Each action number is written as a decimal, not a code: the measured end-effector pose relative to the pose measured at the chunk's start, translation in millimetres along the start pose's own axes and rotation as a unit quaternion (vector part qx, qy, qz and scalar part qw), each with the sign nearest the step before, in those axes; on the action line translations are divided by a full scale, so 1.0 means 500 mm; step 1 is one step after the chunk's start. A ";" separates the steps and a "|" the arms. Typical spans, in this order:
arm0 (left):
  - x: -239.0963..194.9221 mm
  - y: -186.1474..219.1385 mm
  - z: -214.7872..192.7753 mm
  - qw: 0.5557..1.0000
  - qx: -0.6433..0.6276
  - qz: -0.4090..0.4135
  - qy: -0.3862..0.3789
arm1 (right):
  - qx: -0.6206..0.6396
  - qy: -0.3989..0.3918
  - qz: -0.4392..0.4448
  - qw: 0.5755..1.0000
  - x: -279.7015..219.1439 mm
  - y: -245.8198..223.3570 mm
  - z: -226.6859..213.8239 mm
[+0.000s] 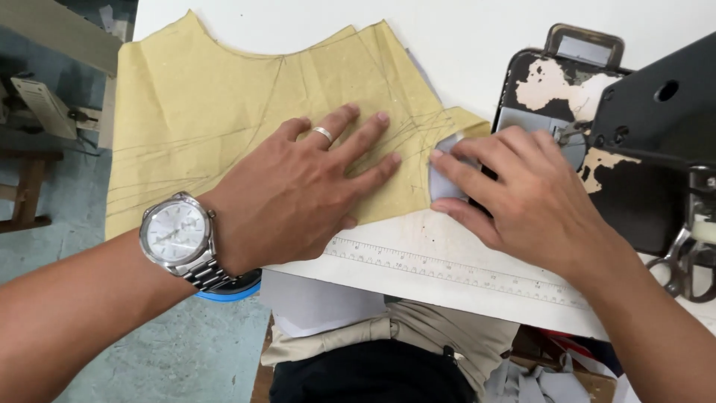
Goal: Cutting fabric pieces with scissors following a pattern and aligning them with paper patterns on a workbench.
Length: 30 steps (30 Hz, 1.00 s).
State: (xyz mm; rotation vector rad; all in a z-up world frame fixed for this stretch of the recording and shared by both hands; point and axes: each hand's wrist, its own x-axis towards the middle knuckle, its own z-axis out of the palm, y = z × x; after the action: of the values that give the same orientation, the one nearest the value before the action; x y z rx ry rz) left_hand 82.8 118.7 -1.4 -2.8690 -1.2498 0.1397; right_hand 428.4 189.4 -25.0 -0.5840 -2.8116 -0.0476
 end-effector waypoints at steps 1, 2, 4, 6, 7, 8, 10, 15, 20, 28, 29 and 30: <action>0.002 -0.001 -0.003 1.000 -0.005 -0.001 -0.009 | -0.011 -0.008 0.007 1.000 0.006 0.003 0.001; 0.003 -0.002 -0.006 1.000 -0.011 -0.002 -0.017 | -0.021 -0.016 0.013 1.000 0.014 0.005 0.003; 0.009 -0.003 -0.004 1.000 -0.014 -0.006 -0.022 | -0.013 0.002 0.020 1.000 0.018 -0.003 0.007; 0.007 -0.004 -0.005 0.999 -0.015 -0.010 -0.031 | -0.001 0.023 0.027 0.999 0.017 -0.007 0.017; 0.006 -0.005 -0.007 0.999 -0.024 -0.009 -0.032 | -0.013 0.024 0.033 0.999 0.012 -0.007 0.023; 0.006 -0.006 -0.007 0.999 -0.032 -0.007 -0.034 | -0.025 0.024 0.039 0.999 0.006 -0.006 0.030; -0.001 -0.005 -0.005 0.999 -0.035 -0.008 -0.033 | -0.028 0.029 0.037 0.998 -0.004 -0.005 0.031; -0.029 -0.006 -0.005 1.000 -0.012 -0.010 -0.015 | -0.059 0.025 0.031 0.997 -0.006 -0.003 0.031; -0.046 -0.011 -0.006 1.000 0.012 -0.012 -0.003 | -0.056 -0.017 0.044 0.997 -0.005 -0.003 0.031; -0.023 -0.016 -0.007 0.999 -0.034 -0.019 -0.025 | -0.022 -0.036 0.058 0.997 0.009 -0.002 0.022; -0.020 -0.013 -0.005 0.997 -0.063 -0.018 -0.041 | -0.017 -0.050 0.063 0.997 0.005 -0.004 0.023; -0.021 -0.008 -0.004 0.997 -0.067 -0.021 -0.043 | -0.013 -0.053 0.061 0.997 0.002 -0.008 0.025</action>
State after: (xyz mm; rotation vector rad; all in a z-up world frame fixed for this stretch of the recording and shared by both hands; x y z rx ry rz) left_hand 73.0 113.7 1.8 -2.9760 -1.3852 0.1879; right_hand 422.9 187.3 -36.6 -0.7847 -2.8738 -0.0315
